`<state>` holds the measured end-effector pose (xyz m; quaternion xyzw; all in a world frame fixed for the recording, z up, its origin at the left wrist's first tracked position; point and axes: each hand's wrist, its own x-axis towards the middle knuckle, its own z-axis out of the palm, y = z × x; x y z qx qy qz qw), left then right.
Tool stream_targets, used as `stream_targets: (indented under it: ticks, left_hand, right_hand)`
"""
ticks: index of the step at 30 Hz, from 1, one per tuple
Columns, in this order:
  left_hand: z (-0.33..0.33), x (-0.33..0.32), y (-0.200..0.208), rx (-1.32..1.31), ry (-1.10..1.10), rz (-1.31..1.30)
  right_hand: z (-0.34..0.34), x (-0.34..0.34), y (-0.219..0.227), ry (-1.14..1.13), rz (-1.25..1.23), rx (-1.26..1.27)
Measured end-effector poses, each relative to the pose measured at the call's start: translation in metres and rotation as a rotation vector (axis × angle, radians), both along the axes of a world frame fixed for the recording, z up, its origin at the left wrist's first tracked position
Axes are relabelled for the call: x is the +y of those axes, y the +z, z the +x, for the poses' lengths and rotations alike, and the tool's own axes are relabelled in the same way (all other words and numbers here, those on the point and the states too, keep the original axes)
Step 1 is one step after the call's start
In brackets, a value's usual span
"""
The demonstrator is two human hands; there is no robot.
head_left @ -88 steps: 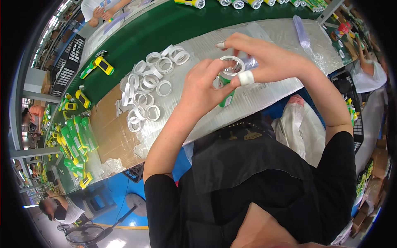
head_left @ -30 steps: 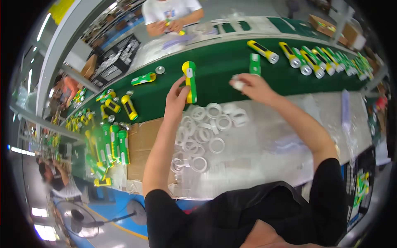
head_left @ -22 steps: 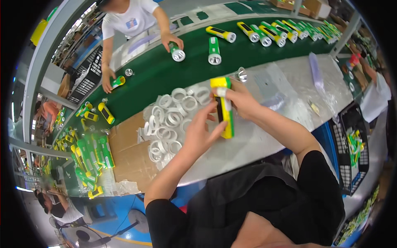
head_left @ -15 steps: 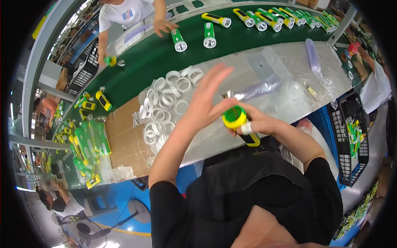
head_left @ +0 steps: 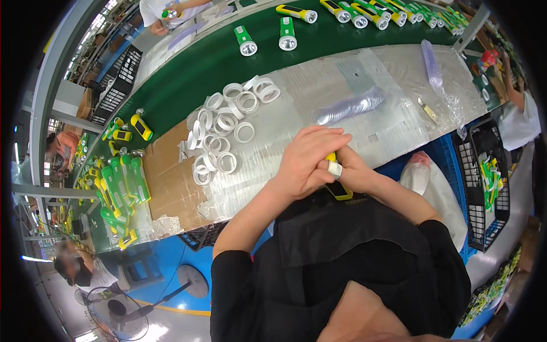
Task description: Assembling plastic flashlights by attaching lenses and rings to the bodies.
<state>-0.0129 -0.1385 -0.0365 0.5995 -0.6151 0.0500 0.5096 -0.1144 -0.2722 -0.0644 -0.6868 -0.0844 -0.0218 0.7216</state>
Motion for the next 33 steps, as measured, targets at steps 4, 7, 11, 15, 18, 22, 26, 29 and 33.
stream_targets:
  ticks: [4,7,11,15,18,22,26,29,33]
  left_hand:
    - [-0.007,-0.011,-0.010,-0.013,0.060,0.036]
    - [0.015,-0.024,-0.026,0.102,0.231,0.104]
    - [0.052,-0.035,-0.063,-0.060,0.455,0.357]
    - [0.068,-0.033,-0.078,-0.012,0.361,0.362]
    - [0.065,-0.024,-0.070,0.059,0.342,0.269]
    - [0.032,-0.007,-0.020,0.206,0.221,0.208]
    - [0.002,0.011,-0.008,-0.054,0.185,0.133]
    - [-0.004,0.020,-0.012,-0.019,0.198,0.081]
    - [-0.005,0.029,-0.019,-0.021,0.144,0.002]
  right_hand:
    - [-0.007,0.006,-0.004,-0.263,0.120,-0.013]
    - [-0.014,-0.012,0.001,-0.267,0.315,0.117]
    - [-0.017,-0.023,-0.002,-0.247,0.417,0.180]
    - [-0.020,-0.025,-0.001,-0.230,0.363,0.185]
    - [-0.017,-0.023,0.003,-0.219,0.356,0.198]
    - [-0.013,-0.024,0.008,-0.180,0.319,0.212]
    - [-0.006,-0.014,0.007,-0.136,0.259,0.152]
    - [-0.002,-0.006,0.015,-0.069,0.297,0.182]
    - [0.003,-0.001,0.008,0.053,0.184,0.183]
